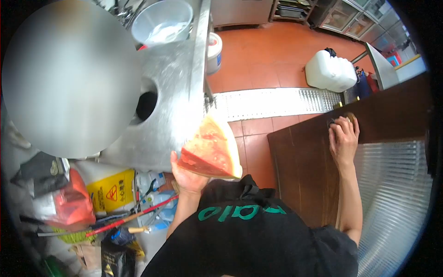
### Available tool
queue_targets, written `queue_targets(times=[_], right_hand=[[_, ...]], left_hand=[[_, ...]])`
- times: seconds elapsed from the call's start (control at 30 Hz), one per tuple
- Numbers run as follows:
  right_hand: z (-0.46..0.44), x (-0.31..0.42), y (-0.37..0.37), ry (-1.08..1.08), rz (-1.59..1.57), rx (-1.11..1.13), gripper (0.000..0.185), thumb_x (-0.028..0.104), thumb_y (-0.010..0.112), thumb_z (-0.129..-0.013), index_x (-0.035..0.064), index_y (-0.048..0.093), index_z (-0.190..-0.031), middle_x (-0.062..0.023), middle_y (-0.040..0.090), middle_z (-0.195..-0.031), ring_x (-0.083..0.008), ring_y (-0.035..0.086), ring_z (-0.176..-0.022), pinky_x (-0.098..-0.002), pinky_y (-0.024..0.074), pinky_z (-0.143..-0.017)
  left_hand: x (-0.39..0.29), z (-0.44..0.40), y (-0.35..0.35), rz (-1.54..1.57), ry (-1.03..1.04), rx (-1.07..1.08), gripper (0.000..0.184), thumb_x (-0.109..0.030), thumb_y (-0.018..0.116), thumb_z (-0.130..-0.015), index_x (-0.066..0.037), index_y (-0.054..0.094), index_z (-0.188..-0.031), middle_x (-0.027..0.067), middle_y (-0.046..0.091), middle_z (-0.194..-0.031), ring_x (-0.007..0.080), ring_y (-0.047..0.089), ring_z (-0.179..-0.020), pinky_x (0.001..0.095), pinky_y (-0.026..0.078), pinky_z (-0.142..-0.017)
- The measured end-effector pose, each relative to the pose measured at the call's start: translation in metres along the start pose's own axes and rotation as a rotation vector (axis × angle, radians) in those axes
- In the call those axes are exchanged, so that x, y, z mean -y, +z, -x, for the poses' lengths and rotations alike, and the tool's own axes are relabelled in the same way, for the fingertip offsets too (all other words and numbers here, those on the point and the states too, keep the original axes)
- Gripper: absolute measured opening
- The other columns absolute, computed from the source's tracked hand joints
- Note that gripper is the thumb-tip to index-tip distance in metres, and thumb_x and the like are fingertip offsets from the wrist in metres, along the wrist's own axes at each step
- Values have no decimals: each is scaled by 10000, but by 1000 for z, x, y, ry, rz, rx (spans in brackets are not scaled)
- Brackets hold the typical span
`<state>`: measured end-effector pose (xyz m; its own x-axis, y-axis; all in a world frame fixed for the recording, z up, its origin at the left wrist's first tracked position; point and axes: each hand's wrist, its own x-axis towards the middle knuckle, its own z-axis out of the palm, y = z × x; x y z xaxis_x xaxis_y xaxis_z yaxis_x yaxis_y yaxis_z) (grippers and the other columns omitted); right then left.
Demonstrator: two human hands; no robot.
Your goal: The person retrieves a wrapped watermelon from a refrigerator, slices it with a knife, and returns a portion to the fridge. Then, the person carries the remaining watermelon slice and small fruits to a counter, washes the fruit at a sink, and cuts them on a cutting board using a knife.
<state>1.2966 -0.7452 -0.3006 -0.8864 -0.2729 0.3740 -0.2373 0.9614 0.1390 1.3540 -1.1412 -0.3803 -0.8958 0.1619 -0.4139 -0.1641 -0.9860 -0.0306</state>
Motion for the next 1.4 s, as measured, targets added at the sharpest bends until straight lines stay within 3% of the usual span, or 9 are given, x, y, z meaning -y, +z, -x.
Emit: queue_targets(times=[0.17, 0.43, 0.57, 0.77, 0.87, 1.0, 1.1, 1.2, 1.4], right_hand=[[-86, -12, 17, 185, -88, 116, 211, 217, 650, -763, 71, 619, -912, -78, 622, -806, -260, 576, -835, -420, 358, -904], [-212, -138, 315, 577, -504, 670, 367, 390, 581, -809, 58, 637, -956, -165, 639, -881, -342, 600, -827, -421, 469, -745], [-173, -185, 370, 1094, -622, 1053, 315, 305, 598, -815, 35, 621, -977, -129, 648, -883, -250, 631, -816, -352, 476, -759], [-30, -218, 500, 2161, -1254, 838, 333, 265, 563, -851, 34, 551, -1091, -99, 595, -851, -255, 560, -684, -466, 444, -625], [-29, -283, 545, 1600, -942, 1076, 361, 305, 585, -833, 12, 581, -1043, -127, 597, -878, -254, 562, -736, -484, 410, -646], [-165, -462, 629, 1714, -994, 1075, 304, 240, 591, -815, -39, 598, -935, -122, 631, -800, -224, 623, -648, -370, 454, -497], [-384, -628, 666, 1771, -1215, 334, 286, 217, 576, -839, -38, 604, -965, -108, 627, -735, -181, 618, -581, -290, 462, -456], [-520, -802, 740, 1266, -1070, 165, 304, 269, 547, -857, -10, 608, -961, -77, 649, -714, -148, 645, -669, -287, 478, -585], [-690, -1073, 761, 1205, -554, 59, 275, 308, 553, -830, 58, 611, -927, -154, 630, -765, -341, 606, -689, -380, 469, -659]], left_hand=[[-1, -118, 51, -65, -24, 116, 704, -565, 292, -852, -56, 322, -1338, 137, 345, -1373, 329, 316, -1261, 508, 232, -1030], [60, -452, 172, -246, -289, 100, 730, -592, 264, -839, -43, 397, -1301, 126, 395, -1344, 311, 367, -1227, 469, 262, -1015], [110, -598, 254, -321, -450, 120, 707, -572, 296, -840, -27, 433, -1269, 127, 449, -1301, 301, 395, -1206, 455, 275, -1010], [244, -829, 339, -462, -558, 16, 635, -502, 433, -819, -18, 464, -1230, 138, 477, -1270, 297, 422, -1183, 453, 290, -1006], [317, -927, 370, -453, -630, 27, 630, -496, 445, -817, -15, 467, -1223, 141, 481, -1264, 299, 425, -1181, 454, 293, -1006], [401, -1047, 422, -490, -673, 20, 639, -496, 457, -814, -11, 458, -1229, 141, 480, -1264, 302, 429, -1178, 458, 295, -1004], [455, -1144, 462, -498, -684, 5, 646, -501, 456, -819, -8, 444, -1237, 140, 474, -1270, 307, 431, -1175, 468, 297, -1001], [515, -1264, 482, -530, -759, 14, 639, -491, 455, -822, -13, 435, -1246, 139, 463, -1281, 307, 420, -1187, 479, 294, -1003], [710, -1509, 554, -632, -933, 54, 738, -543, 407, -809, 12, 372, -1293, 179, 393, -1330, 331, 370, -1224, 480, 272, -1021]])
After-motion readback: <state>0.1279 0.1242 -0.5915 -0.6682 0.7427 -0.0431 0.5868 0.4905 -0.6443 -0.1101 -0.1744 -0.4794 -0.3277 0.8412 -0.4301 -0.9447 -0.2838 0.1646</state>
